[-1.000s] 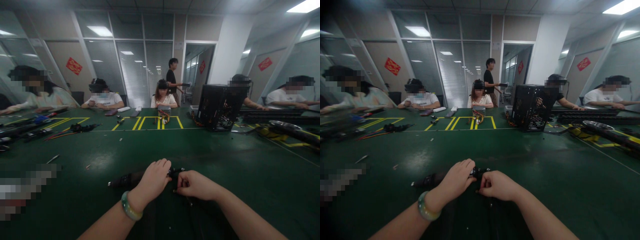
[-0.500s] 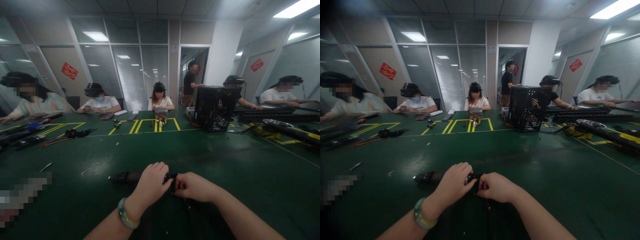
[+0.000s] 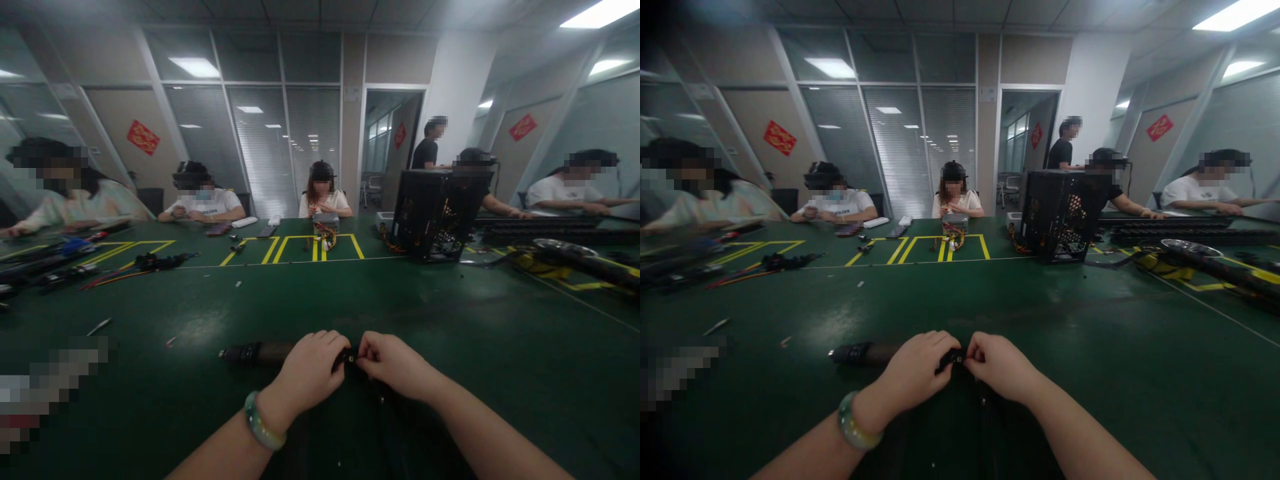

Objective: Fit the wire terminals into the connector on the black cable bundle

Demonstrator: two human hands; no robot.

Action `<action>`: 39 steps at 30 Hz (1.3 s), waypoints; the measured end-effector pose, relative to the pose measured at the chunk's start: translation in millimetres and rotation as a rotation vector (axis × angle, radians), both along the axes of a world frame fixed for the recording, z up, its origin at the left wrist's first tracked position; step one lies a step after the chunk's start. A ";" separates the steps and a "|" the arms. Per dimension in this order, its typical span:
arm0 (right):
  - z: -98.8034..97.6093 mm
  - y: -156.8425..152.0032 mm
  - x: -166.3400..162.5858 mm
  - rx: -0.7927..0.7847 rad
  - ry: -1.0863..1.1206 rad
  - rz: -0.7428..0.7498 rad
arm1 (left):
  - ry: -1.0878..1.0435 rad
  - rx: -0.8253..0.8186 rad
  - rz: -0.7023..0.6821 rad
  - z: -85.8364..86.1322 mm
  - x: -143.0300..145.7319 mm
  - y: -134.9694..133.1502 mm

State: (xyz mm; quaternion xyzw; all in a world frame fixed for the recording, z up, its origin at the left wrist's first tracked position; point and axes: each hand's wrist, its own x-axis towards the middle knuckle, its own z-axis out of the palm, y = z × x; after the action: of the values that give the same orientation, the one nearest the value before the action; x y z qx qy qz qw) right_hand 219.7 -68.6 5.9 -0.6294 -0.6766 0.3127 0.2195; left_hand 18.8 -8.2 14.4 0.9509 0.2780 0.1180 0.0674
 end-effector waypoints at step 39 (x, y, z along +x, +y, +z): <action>-15.7 5.7 -13.6 0.053 0.089 -0.154 | -0.107 0.020 -0.032 -14.2 -0.9 8.8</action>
State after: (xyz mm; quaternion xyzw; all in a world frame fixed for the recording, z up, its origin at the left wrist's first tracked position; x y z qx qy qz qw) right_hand 206.1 -62.8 -9.8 -0.6592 -0.6237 0.3046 0.2893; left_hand 17.9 0.6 0.2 0.9481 0.2578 0.1706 0.0745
